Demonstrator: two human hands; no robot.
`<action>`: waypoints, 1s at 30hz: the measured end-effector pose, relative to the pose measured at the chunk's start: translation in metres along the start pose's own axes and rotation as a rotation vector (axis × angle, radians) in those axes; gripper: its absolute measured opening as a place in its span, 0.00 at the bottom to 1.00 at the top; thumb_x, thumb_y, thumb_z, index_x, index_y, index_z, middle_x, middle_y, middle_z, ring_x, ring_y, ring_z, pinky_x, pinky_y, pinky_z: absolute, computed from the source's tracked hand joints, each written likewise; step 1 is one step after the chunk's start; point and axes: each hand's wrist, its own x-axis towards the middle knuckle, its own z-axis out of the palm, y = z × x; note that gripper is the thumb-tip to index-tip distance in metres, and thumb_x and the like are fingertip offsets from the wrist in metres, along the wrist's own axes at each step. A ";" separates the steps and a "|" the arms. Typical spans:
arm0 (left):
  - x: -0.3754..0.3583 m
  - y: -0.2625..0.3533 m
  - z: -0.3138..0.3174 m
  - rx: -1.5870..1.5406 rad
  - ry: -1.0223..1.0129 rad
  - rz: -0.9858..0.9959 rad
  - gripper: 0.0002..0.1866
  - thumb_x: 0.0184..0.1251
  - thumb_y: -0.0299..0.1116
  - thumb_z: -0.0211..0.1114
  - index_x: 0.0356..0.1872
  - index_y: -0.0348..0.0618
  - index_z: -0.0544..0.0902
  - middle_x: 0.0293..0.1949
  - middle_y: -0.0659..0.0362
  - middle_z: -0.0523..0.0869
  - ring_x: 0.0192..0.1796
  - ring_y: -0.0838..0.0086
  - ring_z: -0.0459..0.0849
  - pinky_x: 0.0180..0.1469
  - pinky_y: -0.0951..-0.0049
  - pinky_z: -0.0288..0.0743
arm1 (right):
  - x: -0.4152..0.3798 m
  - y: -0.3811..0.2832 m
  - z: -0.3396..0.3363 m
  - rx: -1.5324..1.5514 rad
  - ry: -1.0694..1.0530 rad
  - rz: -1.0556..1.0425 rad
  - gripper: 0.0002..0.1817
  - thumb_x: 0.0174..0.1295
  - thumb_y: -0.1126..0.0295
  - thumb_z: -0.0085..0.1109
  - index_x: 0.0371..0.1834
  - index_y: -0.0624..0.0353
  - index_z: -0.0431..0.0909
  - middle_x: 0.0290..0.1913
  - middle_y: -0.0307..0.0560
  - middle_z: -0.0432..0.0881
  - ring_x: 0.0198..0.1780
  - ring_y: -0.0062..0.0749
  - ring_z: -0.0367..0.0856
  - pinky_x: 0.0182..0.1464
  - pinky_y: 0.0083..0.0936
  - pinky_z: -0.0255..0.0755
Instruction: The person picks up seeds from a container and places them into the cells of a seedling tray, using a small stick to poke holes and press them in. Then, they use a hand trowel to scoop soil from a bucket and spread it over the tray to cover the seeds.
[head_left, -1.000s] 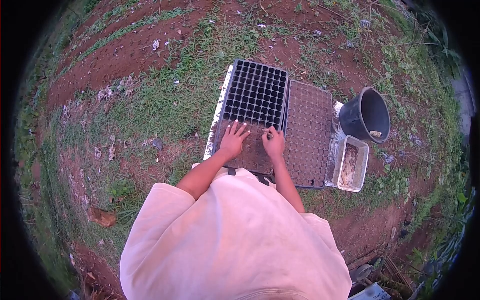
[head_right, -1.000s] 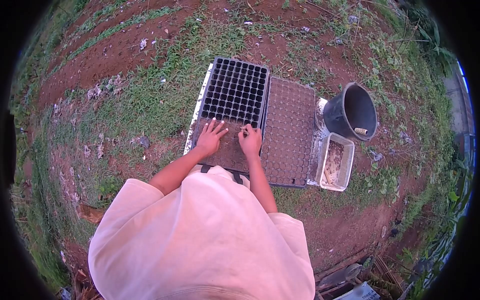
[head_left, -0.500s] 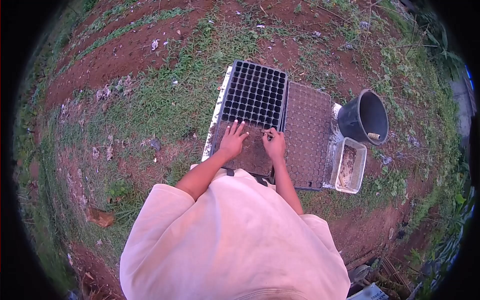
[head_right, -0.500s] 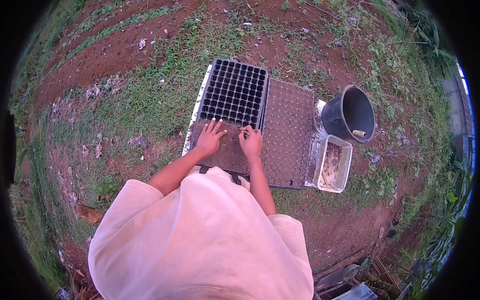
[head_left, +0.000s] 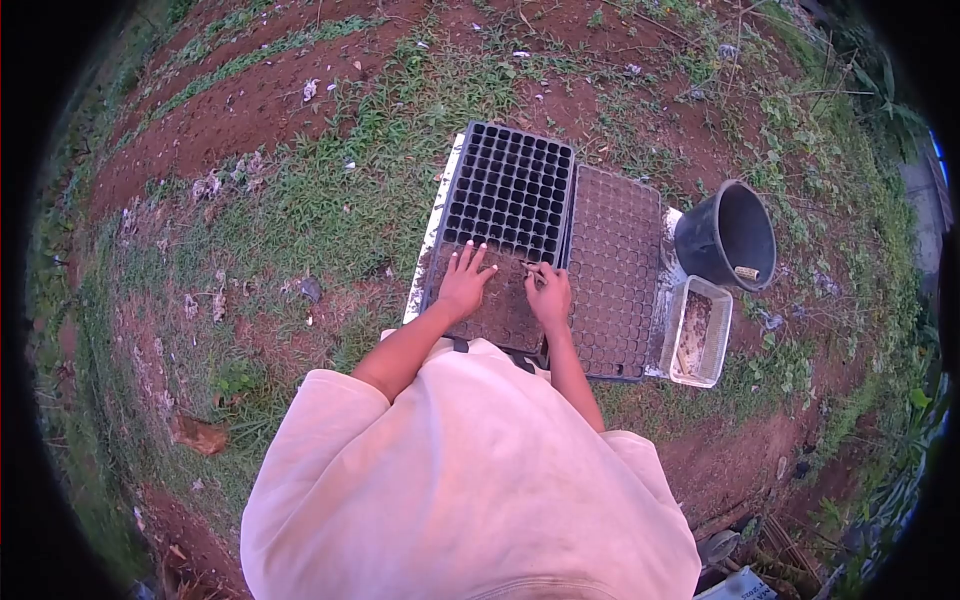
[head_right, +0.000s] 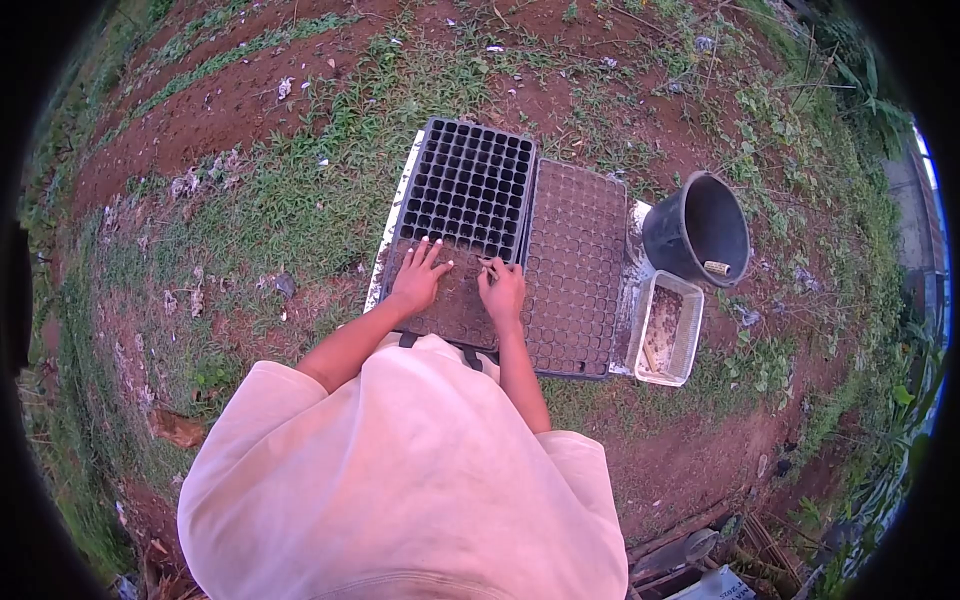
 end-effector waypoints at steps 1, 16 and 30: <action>-0.001 0.000 -0.001 -0.001 -0.007 -0.005 0.29 0.63 0.30 0.57 0.67 0.62 0.71 0.78 0.54 0.48 0.79 0.53 0.41 0.76 0.47 0.42 | 0.001 -0.001 -0.001 0.006 0.020 -0.028 0.09 0.57 0.64 0.62 0.41 0.48 0.80 0.35 0.54 0.78 0.41 0.51 0.78 0.44 0.41 0.74; -0.003 0.002 -0.004 0.039 -0.034 -0.017 0.30 0.64 0.31 0.57 0.69 0.65 0.69 0.78 0.54 0.47 0.79 0.52 0.40 0.76 0.46 0.42 | 0.002 -0.004 -0.005 -0.033 -0.031 -0.003 0.09 0.58 0.64 0.62 0.41 0.48 0.81 0.36 0.54 0.79 0.43 0.50 0.78 0.46 0.42 0.75; -0.005 0.005 -0.002 0.049 -0.071 -0.048 0.32 0.65 0.32 0.57 0.72 0.67 0.65 0.78 0.53 0.46 0.79 0.50 0.38 0.75 0.43 0.43 | -0.002 -0.003 -0.001 -0.034 -0.003 -0.029 0.09 0.57 0.65 0.64 0.41 0.48 0.81 0.35 0.54 0.77 0.43 0.50 0.78 0.45 0.42 0.74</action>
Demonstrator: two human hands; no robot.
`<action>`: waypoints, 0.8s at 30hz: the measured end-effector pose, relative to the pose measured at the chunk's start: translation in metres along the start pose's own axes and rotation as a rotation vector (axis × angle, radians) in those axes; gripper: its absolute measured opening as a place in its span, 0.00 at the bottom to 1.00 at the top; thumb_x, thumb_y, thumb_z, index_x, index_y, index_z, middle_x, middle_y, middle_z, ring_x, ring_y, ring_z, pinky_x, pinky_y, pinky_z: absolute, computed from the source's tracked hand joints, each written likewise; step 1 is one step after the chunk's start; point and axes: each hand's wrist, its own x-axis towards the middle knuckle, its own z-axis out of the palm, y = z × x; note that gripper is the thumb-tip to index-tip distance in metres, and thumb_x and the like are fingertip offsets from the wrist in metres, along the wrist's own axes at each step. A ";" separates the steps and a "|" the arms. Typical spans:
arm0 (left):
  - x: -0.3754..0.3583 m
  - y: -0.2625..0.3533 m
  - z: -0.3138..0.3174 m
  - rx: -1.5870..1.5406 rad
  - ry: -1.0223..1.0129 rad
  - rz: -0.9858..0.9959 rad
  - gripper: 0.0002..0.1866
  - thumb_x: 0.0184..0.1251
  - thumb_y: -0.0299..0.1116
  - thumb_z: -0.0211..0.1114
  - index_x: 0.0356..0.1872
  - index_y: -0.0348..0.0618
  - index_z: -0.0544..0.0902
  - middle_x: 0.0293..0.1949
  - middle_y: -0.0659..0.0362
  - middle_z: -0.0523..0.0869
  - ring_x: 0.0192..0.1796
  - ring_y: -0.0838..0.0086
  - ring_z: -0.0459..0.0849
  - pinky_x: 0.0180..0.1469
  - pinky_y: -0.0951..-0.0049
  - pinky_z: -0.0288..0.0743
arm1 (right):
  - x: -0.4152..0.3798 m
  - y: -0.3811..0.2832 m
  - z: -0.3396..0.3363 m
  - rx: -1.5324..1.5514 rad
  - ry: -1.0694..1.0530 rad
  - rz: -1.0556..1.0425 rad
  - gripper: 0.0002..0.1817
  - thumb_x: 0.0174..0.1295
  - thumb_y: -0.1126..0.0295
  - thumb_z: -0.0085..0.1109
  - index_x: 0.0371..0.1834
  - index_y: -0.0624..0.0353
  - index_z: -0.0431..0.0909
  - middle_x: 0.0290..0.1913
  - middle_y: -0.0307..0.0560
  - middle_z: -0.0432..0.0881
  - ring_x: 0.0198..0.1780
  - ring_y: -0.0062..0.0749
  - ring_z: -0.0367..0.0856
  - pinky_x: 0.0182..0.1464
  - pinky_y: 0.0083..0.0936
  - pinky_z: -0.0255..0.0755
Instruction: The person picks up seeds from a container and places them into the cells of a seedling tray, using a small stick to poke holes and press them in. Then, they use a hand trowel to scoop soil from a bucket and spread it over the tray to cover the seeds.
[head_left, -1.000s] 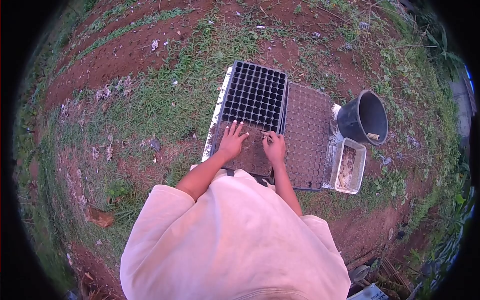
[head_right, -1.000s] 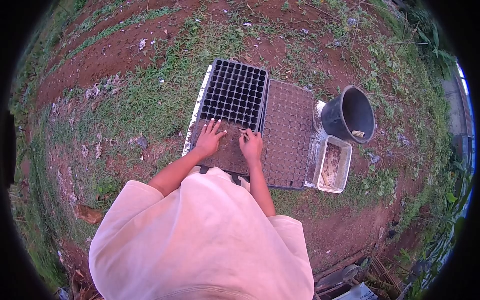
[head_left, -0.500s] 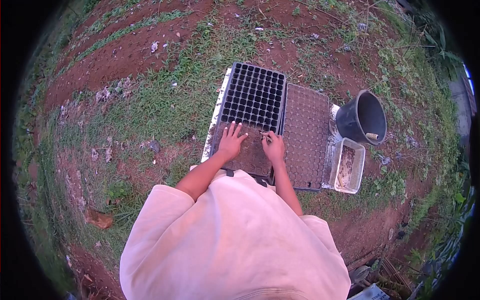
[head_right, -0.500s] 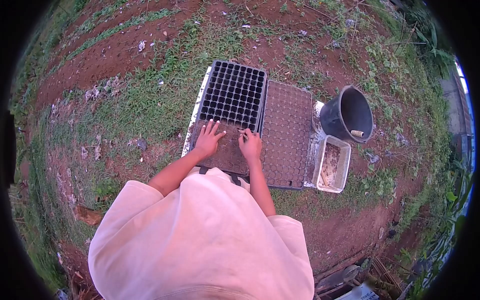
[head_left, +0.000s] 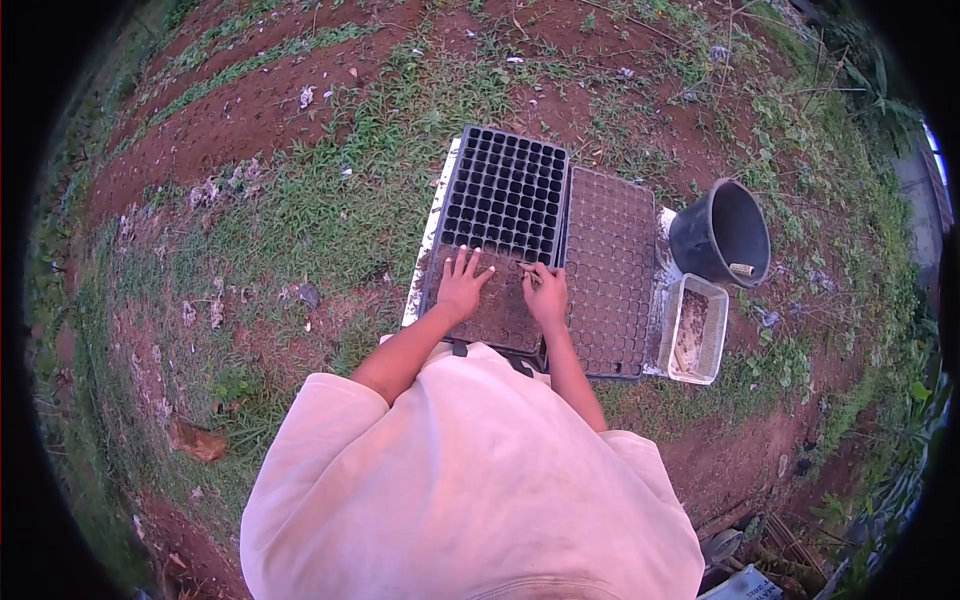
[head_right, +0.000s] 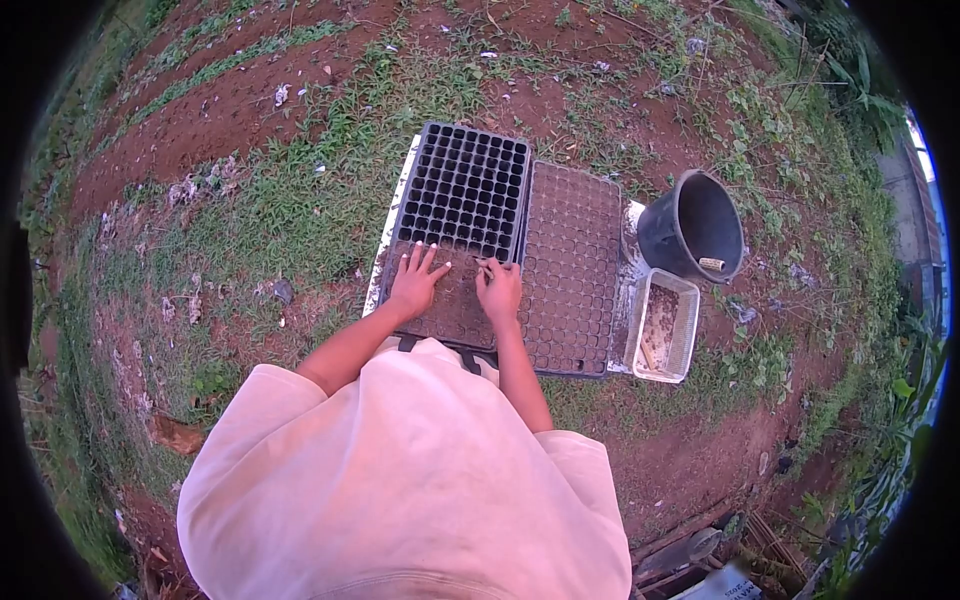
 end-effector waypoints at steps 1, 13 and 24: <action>0.000 0.001 0.001 0.008 -0.008 -0.007 0.31 0.66 0.33 0.56 0.71 0.67 0.65 0.78 0.53 0.46 0.79 0.50 0.37 0.75 0.42 0.43 | 0.000 0.000 0.000 0.007 0.069 -0.033 0.09 0.56 0.65 0.65 0.40 0.48 0.80 0.35 0.53 0.77 0.43 0.50 0.78 0.46 0.42 0.74; 0.012 0.015 -0.017 -0.014 -0.076 -0.093 0.23 0.70 0.35 0.53 0.65 0.63 0.74 0.78 0.53 0.45 0.79 0.49 0.38 0.75 0.42 0.41 | 0.023 0.000 0.000 -0.100 -0.163 0.017 0.08 0.55 0.64 0.65 0.39 0.44 0.80 0.35 0.47 0.81 0.47 0.46 0.77 0.48 0.41 0.73; 0.020 0.022 -0.016 -0.038 -0.101 -0.200 0.22 0.70 0.37 0.53 0.65 0.65 0.75 0.78 0.52 0.46 0.79 0.47 0.38 0.73 0.39 0.44 | 0.028 0.000 -0.003 -0.103 -0.230 -0.043 0.09 0.57 0.64 0.64 0.41 0.45 0.78 0.36 0.49 0.82 0.47 0.48 0.77 0.47 0.42 0.74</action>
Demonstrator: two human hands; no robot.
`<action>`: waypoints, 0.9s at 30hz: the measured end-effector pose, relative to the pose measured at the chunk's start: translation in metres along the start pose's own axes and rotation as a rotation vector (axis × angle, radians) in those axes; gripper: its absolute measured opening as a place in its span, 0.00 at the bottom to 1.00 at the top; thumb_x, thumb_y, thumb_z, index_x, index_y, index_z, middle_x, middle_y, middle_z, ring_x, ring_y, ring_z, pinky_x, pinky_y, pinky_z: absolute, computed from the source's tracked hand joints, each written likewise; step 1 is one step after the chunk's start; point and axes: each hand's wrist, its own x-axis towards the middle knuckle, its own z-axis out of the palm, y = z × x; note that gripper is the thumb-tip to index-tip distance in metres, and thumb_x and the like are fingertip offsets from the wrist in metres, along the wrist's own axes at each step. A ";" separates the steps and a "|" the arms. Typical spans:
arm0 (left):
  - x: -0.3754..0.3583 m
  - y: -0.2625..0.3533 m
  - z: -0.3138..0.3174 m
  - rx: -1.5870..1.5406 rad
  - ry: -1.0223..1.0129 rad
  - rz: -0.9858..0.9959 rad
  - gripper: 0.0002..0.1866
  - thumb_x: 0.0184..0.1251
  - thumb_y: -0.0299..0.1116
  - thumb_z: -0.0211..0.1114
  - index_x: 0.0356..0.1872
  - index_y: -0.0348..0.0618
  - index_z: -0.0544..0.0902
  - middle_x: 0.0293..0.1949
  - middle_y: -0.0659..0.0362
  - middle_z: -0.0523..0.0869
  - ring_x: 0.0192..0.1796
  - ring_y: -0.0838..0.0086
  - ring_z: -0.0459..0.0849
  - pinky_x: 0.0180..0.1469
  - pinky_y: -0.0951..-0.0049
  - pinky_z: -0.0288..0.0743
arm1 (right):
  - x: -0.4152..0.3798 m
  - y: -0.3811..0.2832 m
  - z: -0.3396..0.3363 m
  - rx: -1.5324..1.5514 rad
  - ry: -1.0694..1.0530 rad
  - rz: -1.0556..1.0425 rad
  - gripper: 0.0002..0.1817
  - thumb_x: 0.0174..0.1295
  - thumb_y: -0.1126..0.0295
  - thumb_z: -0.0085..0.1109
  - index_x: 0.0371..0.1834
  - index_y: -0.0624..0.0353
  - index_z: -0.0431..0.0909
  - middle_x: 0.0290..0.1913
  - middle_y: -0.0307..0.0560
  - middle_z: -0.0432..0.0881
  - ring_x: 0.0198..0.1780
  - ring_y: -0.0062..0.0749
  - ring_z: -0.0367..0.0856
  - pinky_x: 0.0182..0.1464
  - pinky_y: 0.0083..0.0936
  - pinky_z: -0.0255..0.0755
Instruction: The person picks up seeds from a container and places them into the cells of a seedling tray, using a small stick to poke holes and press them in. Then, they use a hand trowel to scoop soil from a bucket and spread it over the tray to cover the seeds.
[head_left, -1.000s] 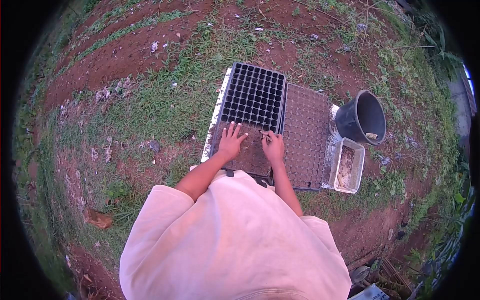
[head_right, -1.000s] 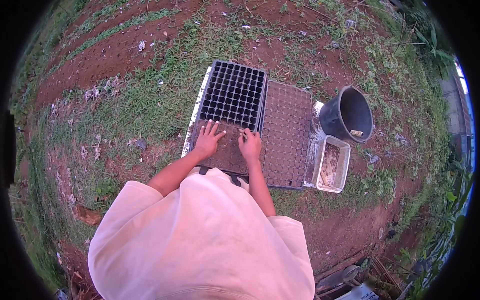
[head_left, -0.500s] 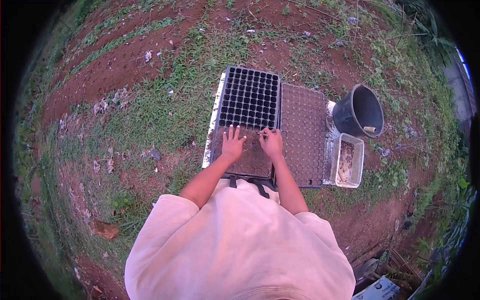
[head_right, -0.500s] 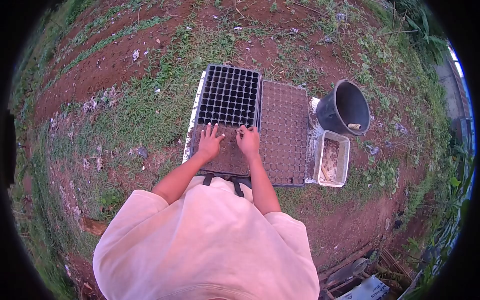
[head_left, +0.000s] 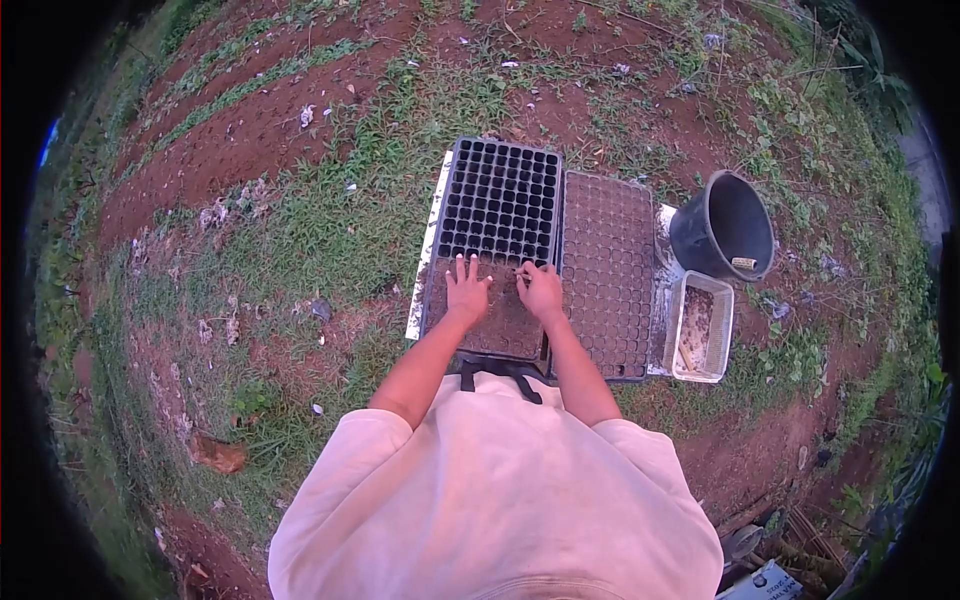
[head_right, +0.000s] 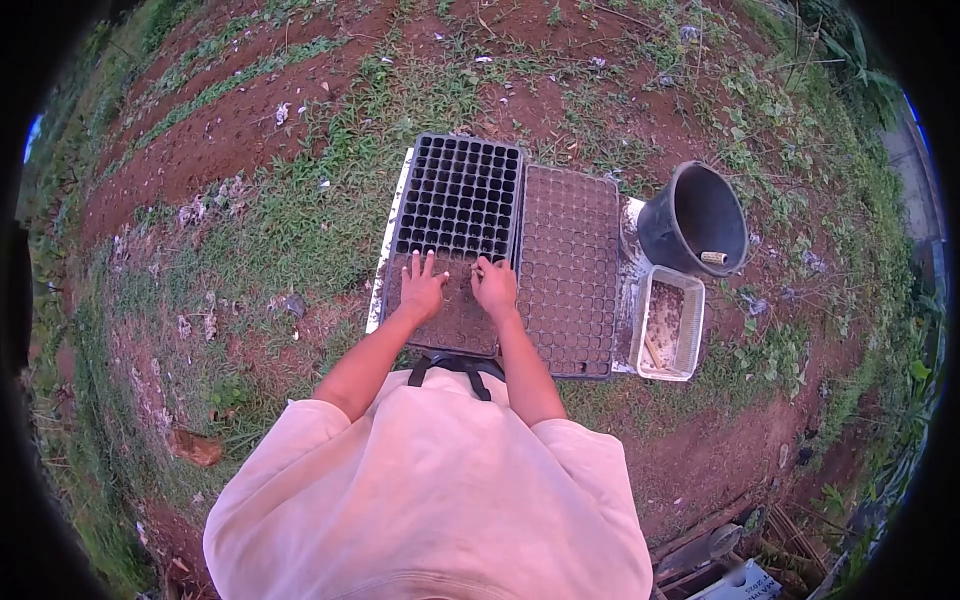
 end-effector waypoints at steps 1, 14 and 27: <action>-0.001 0.001 -0.002 0.003 -0.016 -0.008 0.22 0.70 0.37 0.54 0.65 0.65 0.75 0.78 0.52 0.46 0.79 0.47 0.38 0.73 0.39 0.45 | -0.003 -0.001 -0.001 0.027 0.038 -0.009 0.09 0.57 0.65 0.64 0.41 0.46 0.78 0.35 0.50 0.81 0.46 0.48 0.77 0.47 0.41 0.74; -0.009 0.007 0.009 -0.021 0.000 -0.092 0.27 0.65 0.39 0.61 0.67 0.68 0.72 0.78 0.53 0.48 0.79 0.49 0.40 0.72 0.43 0.52 | -0.031 0.010 0.008 0.184 0.182 0.031 0.10 0.57 0.68 0.64 0.42 0.49 0.80 0.37 0.52 0.76 0.42 0.50 0.78 0.45 0.41 0.75; -0.007 0.001 0.017 -0.095 0.125 -0.012 0.23 0.64 0.33 0.57 0.62 0.61 0.76 0.76 0.49 0.52 0.78 0.46 0.42 0.73 0.37 0.44 | -0.022 0.006 0.015 0.193 0.220 0.070 0.10 0.56 0.66 0.64 0.42 0.48 0.80 0.37 0.54 0.78 0.41 0.51 0.79 0.44 0.42 0.75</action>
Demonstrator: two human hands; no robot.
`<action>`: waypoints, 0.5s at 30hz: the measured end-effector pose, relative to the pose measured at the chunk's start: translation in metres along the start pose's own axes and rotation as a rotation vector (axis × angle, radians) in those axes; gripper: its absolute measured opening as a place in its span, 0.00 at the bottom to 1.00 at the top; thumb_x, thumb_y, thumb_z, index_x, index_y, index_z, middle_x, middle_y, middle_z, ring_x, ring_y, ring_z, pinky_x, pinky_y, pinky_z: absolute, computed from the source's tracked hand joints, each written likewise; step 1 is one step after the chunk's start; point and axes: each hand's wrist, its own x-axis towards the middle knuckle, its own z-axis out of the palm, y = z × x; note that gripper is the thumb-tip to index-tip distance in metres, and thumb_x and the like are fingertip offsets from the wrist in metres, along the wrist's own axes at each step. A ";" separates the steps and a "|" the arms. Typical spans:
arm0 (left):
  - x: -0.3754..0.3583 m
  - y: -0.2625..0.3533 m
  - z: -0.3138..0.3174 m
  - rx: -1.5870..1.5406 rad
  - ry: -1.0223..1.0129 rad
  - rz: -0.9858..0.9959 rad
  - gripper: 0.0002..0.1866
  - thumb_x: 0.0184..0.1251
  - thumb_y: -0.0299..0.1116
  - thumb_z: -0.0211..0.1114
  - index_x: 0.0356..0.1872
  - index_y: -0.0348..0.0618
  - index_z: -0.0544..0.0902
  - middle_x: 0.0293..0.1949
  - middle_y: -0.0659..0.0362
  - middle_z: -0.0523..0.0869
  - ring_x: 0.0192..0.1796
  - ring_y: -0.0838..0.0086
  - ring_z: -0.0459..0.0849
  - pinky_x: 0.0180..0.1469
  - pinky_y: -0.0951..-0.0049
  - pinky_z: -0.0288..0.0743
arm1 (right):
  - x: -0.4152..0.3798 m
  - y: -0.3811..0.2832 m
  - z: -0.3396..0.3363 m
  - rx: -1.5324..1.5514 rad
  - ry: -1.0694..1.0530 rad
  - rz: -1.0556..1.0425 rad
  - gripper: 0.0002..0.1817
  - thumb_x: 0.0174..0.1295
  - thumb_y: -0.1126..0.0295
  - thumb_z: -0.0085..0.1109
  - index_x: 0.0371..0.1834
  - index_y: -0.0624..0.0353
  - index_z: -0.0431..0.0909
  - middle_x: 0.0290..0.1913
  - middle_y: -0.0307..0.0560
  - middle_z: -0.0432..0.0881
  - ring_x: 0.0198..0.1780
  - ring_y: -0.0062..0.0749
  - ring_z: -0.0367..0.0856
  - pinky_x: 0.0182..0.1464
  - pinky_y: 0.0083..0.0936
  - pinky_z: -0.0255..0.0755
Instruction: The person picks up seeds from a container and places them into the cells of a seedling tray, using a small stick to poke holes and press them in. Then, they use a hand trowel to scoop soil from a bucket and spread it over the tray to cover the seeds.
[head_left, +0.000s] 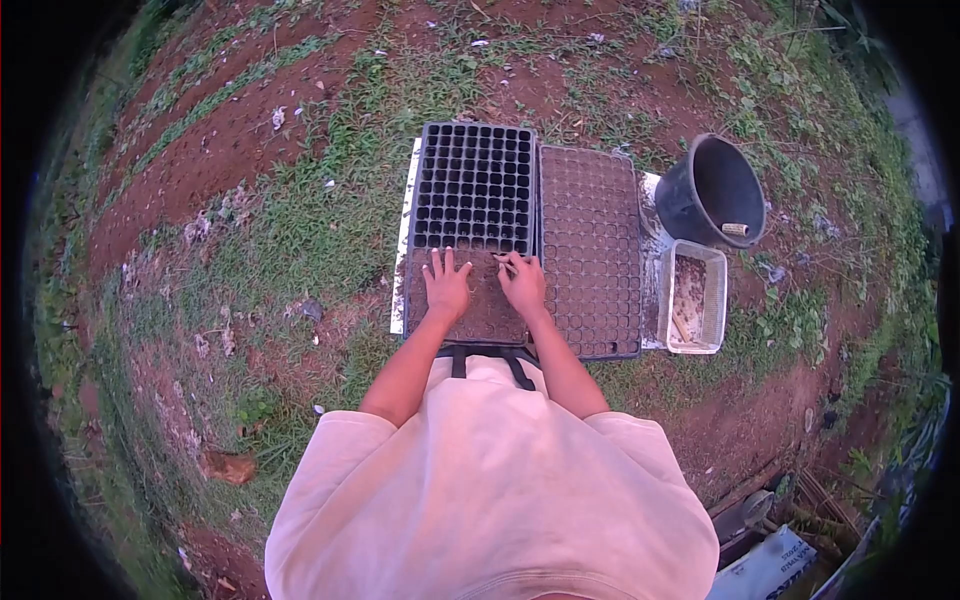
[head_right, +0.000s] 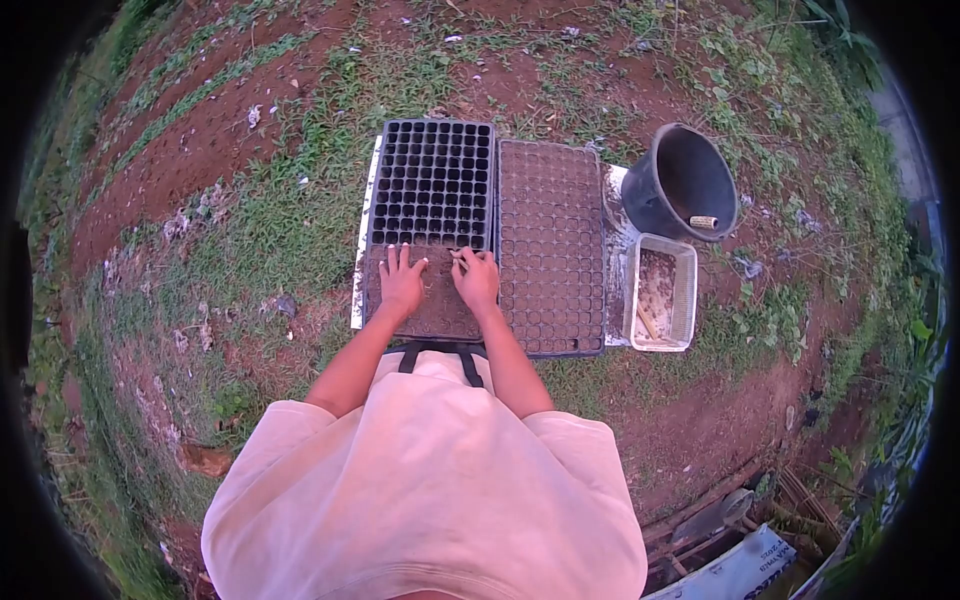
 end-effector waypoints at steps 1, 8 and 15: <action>0.001 0.001 -0.001 -0.002 0.000 0.005 0.23 0.64 0.33 0.57 0.62 0.61 0.76 0.76 0.49 0.52 0.78 0.46 0.42 0.73 0.37 0.44 | 0.002 0.000 -0.001 -0.004 0.004 0.002 0.10 0.56 0.66 0.64 0.42 0.48 0.80 0.37 0.54 0.78 0.41 0.51 0.79 0.44 0.42 0.75; 0.004 -0.002 -0.006 0.035 0.023 0.061 0.20 0.64 0.33 0.58 0.58 0.57 0.80 0.77 0.54 0.52 0.78 0.46 0.42 0.73 0.39 0.45 | 0.006 -0.009 -0.001 -0.015 -0.032 0.081 0.09 0.58 0.64 0.63 0.41 0.46 0.80 0.39 0.55 0.79 0.42 0.52 0.79 0.44 0.43 0.76; 0.009 0.000 -0.007 0.138 0.026 0.190 0.18 0.63 0.32 0.60 0.54 0.46 0.81 0.75 0.57 0.57 0.78 0.49 0.45 0.73 0.44 0.51 | 0.011 -0.006 -0.010 -0.040 -0.108 0.126 0.09 0.58 0.62 0.64 0.42 0.41 0.82 0.38 0.53 0.80 0.44 0.51 0.80 0.46 0.42 0.76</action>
